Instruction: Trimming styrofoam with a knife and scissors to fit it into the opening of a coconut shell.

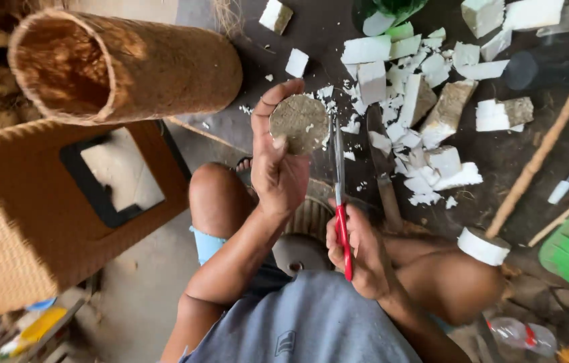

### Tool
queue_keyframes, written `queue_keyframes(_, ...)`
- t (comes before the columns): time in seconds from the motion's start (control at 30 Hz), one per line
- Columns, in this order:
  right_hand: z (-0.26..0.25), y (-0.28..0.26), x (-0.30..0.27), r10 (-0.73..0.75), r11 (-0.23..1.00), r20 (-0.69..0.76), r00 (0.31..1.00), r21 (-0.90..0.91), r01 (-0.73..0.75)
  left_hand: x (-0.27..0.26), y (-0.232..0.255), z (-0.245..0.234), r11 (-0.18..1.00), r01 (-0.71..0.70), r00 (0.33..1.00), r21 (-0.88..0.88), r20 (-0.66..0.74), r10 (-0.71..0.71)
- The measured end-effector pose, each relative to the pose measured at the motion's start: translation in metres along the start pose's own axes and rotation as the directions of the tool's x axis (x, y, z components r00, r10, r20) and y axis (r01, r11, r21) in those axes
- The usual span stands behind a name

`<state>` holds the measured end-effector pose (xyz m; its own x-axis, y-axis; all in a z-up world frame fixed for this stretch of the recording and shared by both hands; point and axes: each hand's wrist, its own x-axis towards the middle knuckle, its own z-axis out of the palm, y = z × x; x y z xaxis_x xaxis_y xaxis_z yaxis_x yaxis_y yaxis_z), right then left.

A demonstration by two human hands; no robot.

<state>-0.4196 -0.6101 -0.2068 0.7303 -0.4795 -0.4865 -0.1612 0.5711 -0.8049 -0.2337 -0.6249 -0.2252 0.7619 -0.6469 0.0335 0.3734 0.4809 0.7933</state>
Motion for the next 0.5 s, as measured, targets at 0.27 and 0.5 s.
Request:
queue_keyframes(0.27, 0.007, 0.023, 0.002, -0.305, 0.794, -0.145, 0.941, -0.585, 0.167, -0.032, -0.021, -0.035, 0.999, 0.011, 0.99, 0.031, 0.142, -0.016)
queue_keyframes(0.5, 0.004, 0.053, -0.004, -0.465, 0.635, -0.163, 0.87, -0.746, 0.199, -0.045, 0.001, -0.035, 0.996, 0.08, 0.993, -0.027, 0.094, -0.077)
